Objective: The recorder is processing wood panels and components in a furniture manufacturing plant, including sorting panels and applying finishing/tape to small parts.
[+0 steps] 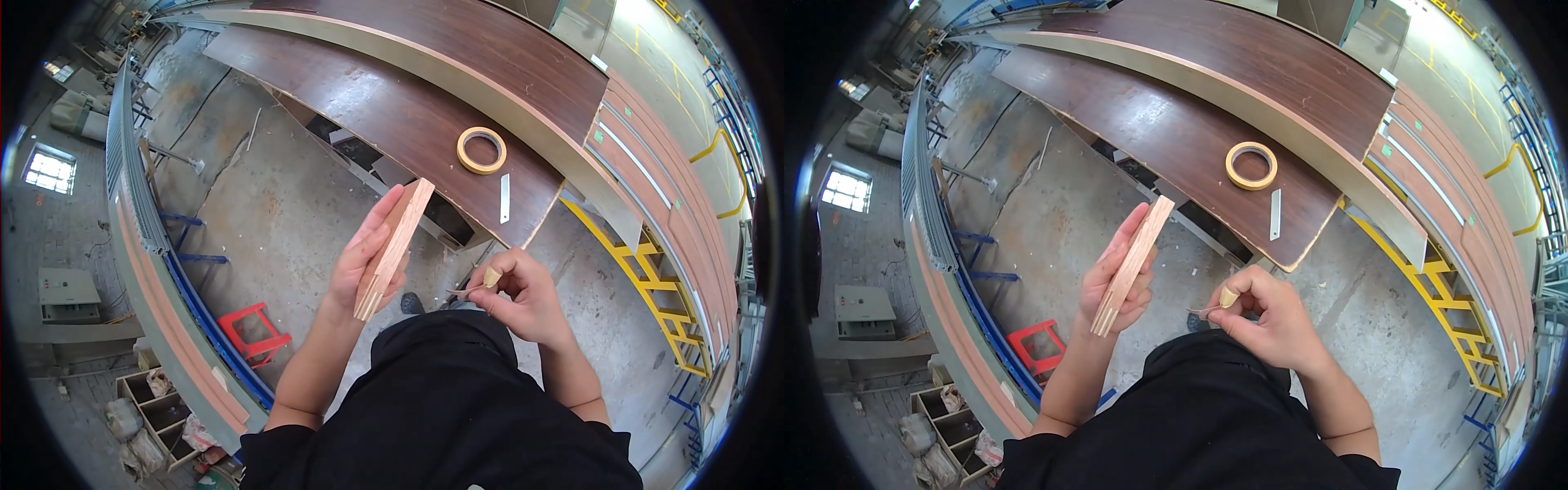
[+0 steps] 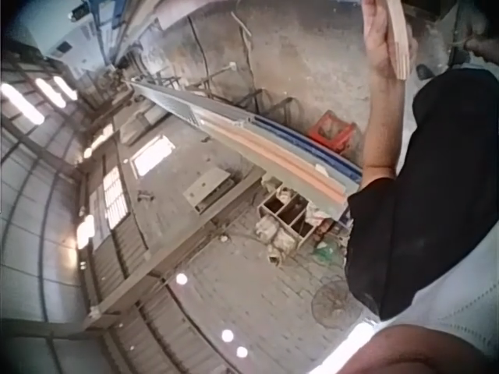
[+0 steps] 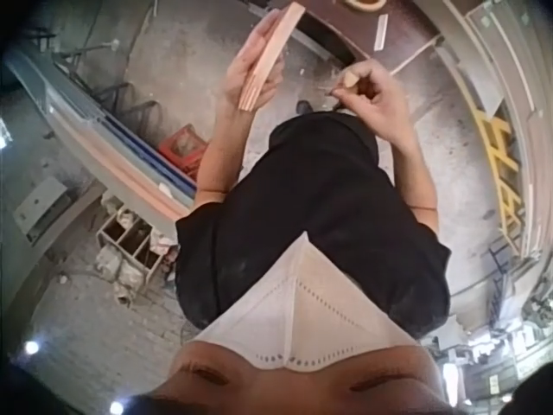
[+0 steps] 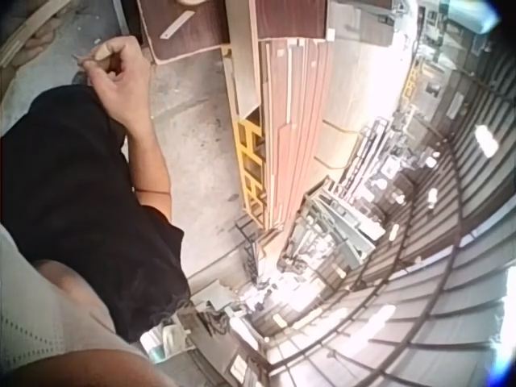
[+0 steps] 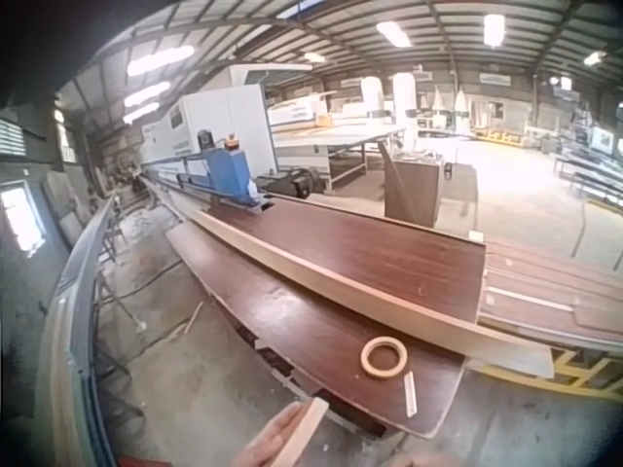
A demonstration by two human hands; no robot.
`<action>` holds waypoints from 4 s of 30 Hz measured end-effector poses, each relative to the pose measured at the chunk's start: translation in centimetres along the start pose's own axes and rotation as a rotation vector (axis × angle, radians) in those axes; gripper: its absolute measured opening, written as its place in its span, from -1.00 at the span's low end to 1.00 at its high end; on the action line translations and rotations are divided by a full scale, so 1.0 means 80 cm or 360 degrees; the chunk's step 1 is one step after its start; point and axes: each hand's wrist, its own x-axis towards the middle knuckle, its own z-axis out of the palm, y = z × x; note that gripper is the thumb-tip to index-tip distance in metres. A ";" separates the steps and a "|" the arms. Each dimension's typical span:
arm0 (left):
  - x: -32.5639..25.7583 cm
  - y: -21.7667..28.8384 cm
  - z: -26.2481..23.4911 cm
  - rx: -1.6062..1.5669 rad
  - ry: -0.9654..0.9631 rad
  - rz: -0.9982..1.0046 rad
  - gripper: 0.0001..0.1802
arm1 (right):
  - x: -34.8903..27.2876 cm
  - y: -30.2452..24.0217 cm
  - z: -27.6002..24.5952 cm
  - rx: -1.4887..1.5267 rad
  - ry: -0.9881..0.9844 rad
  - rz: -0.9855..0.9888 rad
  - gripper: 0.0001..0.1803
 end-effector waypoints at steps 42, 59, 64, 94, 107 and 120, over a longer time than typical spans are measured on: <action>-0.009 -0.015 0.039 0.1705 -0.0169 0.0251 -0.05 | 0.032 -0.022 0.004 -0.0658 0.0447 -0.1142 -0.70; -0.019 -0.017 0.016 0.1923 -0.0249 0.0330 0.09 | 0.028 -0.044 -0.008 -0.0607 0.0030 -0.1395 -0.79; -0.022 -0.020 0.020 0.1902 -0.0219 0.0355 0.09 | 0.024 -0.044 -0.006 -0.0521 0.0064 -0.1381 -0.79; -0.007 -0.029 0.040 0.2540 -0.0458 0.1311 -0.35 | -0.015 -0.057 0.016 0.0875 0.0335 -0.0140 -0.67; 0.005 -0.010 0.054 0.2863 -0.0759 0.1640 -0.68 | -0.013 -0.065 0.007 0.0677 0.0169 0.0211 -0.71; -0.001 -0.020 0.062 0.3042 -0.0680 0.1873 -0.73 | -0.025 -0.076 0.014 0.0074 0.0295 0.0156 -0.75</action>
